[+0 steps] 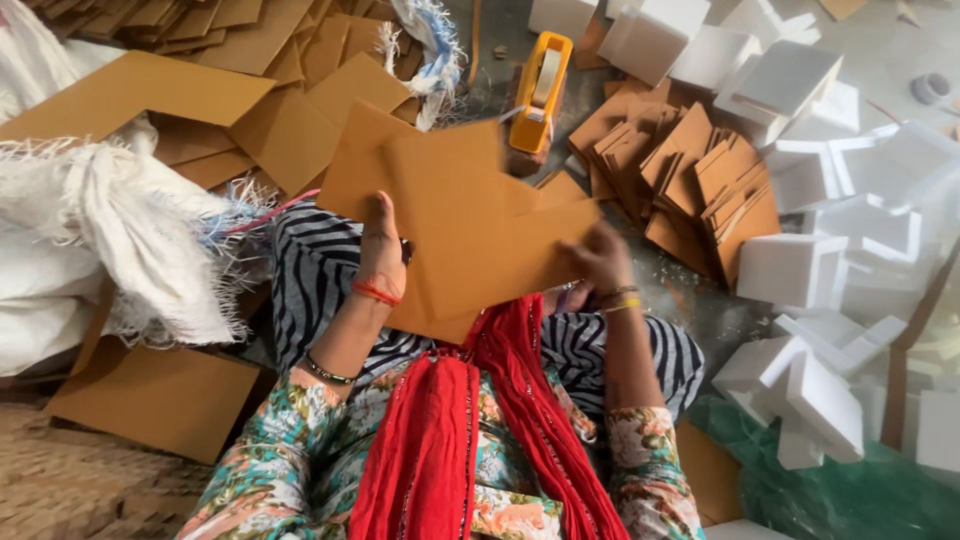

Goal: The person sits on the floor and assembles small cardboard boxes by inserting white foam inserts into the cardboard shells. They use a yellow tape dispenser to seal the boxes with clear tape. The person handles the boxes one at a time, stacking the finished units to the side.

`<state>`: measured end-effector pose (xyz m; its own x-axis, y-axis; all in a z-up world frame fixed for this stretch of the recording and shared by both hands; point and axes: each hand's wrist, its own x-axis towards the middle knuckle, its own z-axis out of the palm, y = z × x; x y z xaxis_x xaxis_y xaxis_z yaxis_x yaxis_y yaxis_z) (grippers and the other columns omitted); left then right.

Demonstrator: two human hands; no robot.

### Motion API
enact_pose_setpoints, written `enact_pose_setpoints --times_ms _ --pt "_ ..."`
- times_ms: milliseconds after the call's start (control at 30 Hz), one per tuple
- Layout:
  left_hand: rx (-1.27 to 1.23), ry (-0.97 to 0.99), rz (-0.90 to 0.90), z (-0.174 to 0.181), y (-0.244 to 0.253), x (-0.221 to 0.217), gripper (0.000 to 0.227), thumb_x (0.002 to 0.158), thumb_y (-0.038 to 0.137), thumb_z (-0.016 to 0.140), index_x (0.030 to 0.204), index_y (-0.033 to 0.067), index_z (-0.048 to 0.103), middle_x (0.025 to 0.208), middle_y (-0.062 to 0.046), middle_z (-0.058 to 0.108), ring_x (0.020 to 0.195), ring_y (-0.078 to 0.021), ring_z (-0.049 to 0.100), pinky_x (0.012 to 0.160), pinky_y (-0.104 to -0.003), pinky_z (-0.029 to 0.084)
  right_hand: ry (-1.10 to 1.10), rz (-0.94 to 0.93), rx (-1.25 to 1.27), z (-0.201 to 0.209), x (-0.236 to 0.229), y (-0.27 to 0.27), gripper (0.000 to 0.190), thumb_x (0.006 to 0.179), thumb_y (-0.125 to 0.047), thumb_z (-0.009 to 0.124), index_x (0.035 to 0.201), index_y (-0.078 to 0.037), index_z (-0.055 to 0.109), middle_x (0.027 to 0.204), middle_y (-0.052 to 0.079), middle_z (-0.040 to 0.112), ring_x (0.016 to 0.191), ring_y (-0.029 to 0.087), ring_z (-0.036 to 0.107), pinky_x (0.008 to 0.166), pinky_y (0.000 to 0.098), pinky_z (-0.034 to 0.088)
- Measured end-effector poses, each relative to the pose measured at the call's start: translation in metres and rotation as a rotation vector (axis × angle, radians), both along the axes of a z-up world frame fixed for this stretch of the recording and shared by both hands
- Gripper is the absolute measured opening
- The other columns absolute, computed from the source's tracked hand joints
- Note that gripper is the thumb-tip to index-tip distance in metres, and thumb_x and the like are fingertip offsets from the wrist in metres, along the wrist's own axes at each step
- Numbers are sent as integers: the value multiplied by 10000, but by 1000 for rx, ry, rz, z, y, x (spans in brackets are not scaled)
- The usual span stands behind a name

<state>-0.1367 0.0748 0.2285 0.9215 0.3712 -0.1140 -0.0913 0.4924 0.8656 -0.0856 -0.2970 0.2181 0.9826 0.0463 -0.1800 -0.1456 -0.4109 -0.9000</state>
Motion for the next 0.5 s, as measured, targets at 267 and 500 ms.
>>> enact_pose_setpoints --times_ms 267,500 --pt "-339 -3 37 -49 3 31 604 973 529 567 1430 143 476 1352 34 598 1183 -120 612 952 -303 538 -953 -210 523 64 -14 -17 273 990 -24 693 1238 -123 635 1095 31 618 918 173 590 732 323 500" --pt "-550 -49 -115 -109 -31 49 597 1030 577 495 1368 86 535 1206 -50 618 979 -214 596 765 -358 477 -1081 194 -899 51 -71 118 610 854 -5 652 1339 -371 701 1097 -47 614 1006 165 588 898 384 473"
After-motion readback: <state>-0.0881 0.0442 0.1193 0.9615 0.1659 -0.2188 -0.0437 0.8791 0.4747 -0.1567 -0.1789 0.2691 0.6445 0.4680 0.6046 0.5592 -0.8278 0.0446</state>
